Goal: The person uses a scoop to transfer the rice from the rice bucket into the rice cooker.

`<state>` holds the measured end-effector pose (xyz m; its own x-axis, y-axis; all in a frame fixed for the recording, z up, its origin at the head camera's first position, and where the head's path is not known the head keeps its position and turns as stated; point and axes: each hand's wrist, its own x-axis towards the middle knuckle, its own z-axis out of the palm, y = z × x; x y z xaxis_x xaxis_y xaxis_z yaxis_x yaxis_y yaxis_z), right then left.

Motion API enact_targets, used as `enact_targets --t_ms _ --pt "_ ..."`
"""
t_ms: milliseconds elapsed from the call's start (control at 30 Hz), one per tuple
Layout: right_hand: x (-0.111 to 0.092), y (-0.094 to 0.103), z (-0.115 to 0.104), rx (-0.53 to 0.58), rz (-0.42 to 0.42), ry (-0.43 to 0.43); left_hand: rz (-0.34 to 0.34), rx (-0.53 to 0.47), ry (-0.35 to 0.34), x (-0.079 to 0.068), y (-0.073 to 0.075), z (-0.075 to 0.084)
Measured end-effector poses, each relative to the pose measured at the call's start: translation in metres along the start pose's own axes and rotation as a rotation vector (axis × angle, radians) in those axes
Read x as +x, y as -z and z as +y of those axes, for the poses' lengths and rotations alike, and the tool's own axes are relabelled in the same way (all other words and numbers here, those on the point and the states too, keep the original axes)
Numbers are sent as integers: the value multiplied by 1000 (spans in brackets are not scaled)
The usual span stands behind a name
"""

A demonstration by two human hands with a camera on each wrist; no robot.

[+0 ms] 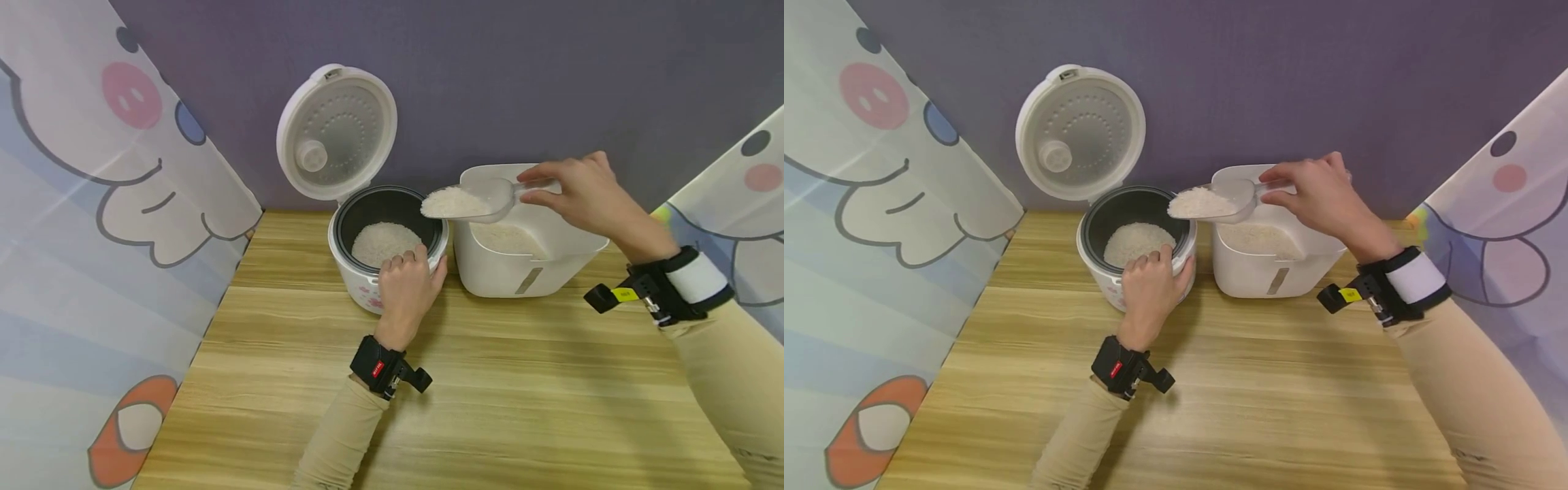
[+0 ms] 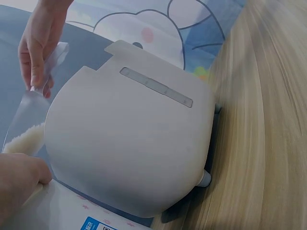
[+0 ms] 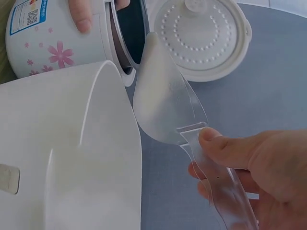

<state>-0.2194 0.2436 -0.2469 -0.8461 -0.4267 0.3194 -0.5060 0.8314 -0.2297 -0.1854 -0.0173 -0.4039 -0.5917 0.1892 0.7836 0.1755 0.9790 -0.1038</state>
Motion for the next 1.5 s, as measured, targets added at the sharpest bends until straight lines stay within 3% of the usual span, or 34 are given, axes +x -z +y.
enact_targets --t_ms 300,733,1233,1500 --pt "9 -1 -13 -46 1 9 -8 -15 3 0 1 1" --pt "15 -4 -23 -103 101 57 -4 8 2 0 2 3" --pt "17 -17 -34 -222 295 209 -19 -18 9 0 2 3" --pt "17 -29 -42 -295 334 265 -6 -8 13 0 2 3"
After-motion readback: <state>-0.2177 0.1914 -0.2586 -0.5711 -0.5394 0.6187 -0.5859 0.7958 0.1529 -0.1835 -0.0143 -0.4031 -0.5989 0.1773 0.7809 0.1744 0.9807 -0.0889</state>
